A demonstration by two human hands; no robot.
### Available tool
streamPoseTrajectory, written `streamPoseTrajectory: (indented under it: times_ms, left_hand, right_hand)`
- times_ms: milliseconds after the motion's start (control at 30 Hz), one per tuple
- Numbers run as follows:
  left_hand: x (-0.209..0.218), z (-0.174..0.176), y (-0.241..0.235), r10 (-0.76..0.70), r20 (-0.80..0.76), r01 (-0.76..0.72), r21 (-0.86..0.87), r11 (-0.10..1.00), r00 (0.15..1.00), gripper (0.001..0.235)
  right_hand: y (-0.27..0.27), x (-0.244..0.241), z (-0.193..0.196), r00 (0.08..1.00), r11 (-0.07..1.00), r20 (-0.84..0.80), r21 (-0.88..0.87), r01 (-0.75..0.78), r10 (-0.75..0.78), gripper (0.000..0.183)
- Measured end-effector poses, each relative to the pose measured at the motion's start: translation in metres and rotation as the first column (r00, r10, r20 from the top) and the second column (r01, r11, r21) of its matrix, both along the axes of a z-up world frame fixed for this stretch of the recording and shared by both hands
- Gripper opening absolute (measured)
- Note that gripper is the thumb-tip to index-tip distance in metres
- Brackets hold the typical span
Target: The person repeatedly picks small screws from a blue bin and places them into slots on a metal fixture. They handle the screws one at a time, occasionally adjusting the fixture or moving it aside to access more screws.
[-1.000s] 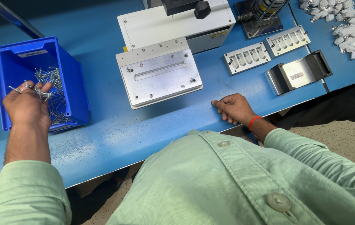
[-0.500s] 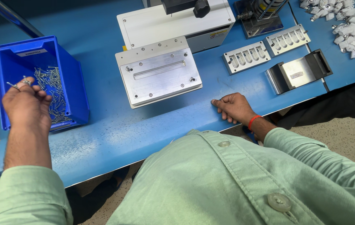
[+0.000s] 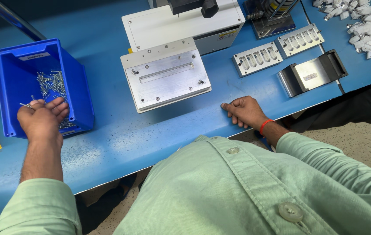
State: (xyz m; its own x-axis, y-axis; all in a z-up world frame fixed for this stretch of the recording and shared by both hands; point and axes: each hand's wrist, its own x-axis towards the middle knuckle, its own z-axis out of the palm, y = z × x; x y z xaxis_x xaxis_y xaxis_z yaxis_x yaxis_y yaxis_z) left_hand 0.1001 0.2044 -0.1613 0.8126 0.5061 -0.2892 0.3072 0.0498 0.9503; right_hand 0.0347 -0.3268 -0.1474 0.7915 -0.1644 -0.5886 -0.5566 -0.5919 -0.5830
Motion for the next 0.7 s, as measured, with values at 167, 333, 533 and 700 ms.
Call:
streamPoseTrajectory:
  times_ms: [167, 333, 533, 700]
  left_hand:
    - [-0.001, -0.009, 0.005, 0.017, -0.012, -0.015, 0.159, 0.987, 1.0, 0.017]
    - [-0.008, 0.005, -0.001, 0.007, 0.025, -0.011, 0.166, 0.986, 1.0, 0.016]
    - [-0.018, 0.02, -0.015, 0.083, 0.121, -0.102, 0.161, 0.982, 0.989, 0.014]
    - [-0.019, 0.019, -0.014, 0.088, 0.113, -0.102, 0.127, 0.987, 0.99, 0.016]
  right_hand:
    - [-0.001, -0.001, 0.0, 1.0, 1.0, 0.005, 0.012, 0.003, -0.003, 0.04]
    - [-0.001, -0.001, -0.001, 1.0, 1.0, 0.022, 0.031, 0.002, -0.003, 0.039]
    - [0.001, -0.003, 0.0, 1.0, 0.999, 0.015, 0.022, 0.026, -0.027, 0.04]
    - [0.0, -0.003, 0.001, 1.0, 1.0, 0.023, 0.028, 0.009, -0.01, 0.039]
